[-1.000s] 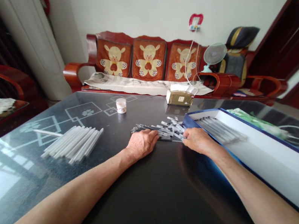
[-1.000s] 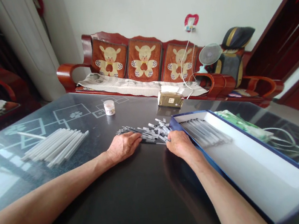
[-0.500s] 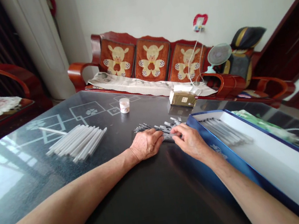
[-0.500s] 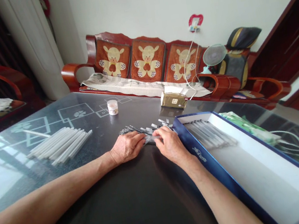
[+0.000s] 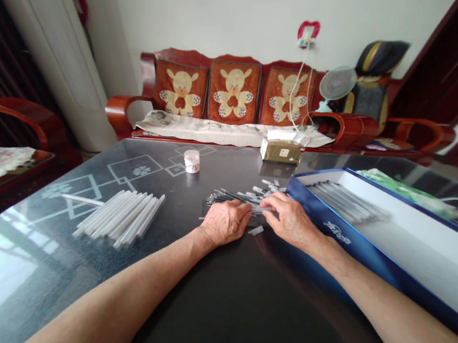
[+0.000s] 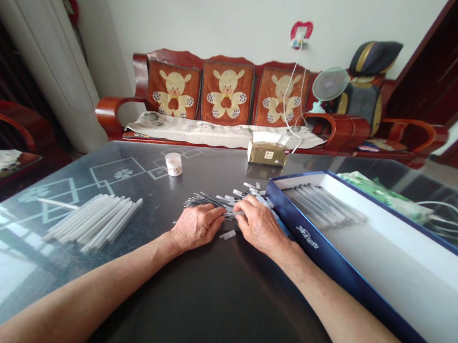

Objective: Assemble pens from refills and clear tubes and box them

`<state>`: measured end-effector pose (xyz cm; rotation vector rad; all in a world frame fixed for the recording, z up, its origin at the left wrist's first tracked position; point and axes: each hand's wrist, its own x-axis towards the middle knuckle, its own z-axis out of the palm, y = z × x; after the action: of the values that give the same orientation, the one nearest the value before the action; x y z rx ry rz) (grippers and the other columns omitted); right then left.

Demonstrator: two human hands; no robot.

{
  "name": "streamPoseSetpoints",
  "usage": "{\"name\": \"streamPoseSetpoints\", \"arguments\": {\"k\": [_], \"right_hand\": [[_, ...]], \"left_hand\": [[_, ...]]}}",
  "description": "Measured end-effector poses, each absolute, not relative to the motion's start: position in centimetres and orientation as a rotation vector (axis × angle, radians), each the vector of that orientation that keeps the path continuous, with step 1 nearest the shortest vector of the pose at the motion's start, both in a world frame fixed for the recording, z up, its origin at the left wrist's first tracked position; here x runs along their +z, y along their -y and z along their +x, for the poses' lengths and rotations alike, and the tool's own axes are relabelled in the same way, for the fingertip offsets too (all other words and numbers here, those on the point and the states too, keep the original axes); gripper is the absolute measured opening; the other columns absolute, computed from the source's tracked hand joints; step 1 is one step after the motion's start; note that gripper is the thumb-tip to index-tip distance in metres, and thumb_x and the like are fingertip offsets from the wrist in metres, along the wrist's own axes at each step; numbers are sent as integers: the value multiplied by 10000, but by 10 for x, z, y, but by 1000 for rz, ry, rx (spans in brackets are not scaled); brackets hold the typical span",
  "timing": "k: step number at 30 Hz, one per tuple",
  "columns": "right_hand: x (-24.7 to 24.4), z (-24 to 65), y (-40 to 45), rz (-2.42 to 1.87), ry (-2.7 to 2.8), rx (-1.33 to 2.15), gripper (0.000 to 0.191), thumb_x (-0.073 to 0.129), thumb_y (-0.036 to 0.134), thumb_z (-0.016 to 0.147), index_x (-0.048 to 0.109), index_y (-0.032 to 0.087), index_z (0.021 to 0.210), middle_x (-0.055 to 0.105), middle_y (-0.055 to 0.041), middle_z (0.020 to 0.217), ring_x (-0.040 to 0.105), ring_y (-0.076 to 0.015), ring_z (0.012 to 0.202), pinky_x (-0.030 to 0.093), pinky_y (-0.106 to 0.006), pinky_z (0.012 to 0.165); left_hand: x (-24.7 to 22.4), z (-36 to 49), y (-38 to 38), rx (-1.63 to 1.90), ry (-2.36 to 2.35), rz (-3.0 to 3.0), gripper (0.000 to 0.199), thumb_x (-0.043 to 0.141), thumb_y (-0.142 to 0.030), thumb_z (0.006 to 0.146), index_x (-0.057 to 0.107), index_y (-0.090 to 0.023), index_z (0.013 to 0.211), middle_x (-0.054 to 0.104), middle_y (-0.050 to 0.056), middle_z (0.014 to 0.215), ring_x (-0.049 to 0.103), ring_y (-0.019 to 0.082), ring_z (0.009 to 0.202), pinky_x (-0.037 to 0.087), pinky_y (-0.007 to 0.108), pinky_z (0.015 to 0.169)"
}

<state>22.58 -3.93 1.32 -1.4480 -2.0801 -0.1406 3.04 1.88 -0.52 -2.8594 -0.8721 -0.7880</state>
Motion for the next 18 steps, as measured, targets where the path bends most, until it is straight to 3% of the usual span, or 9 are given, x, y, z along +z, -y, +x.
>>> {"name": "streamPoseSetpoints", "arguments": {"k": [12,18], "right_hand": [[10,216,40,-1299,2060,-190,161,494,125,859,628,179,930,611,-80,945,614,-187,909,511,-320,826],[11,217,38,-1320,1971,-89,156,536,150,843,651,186,942,650,-71,931,645,-177,826,536,-305,755]], "left_hand": [[-4,30,-17,-774,838,-2857,329,353,-331,969,639,-178,1018,625,55,772,625,176,679,437,248,565],[-4,31,-19,-826,846,-2849,278,384,-285,957,624,-145,946,607,65,813,605,162,688,447,245,586]]}}
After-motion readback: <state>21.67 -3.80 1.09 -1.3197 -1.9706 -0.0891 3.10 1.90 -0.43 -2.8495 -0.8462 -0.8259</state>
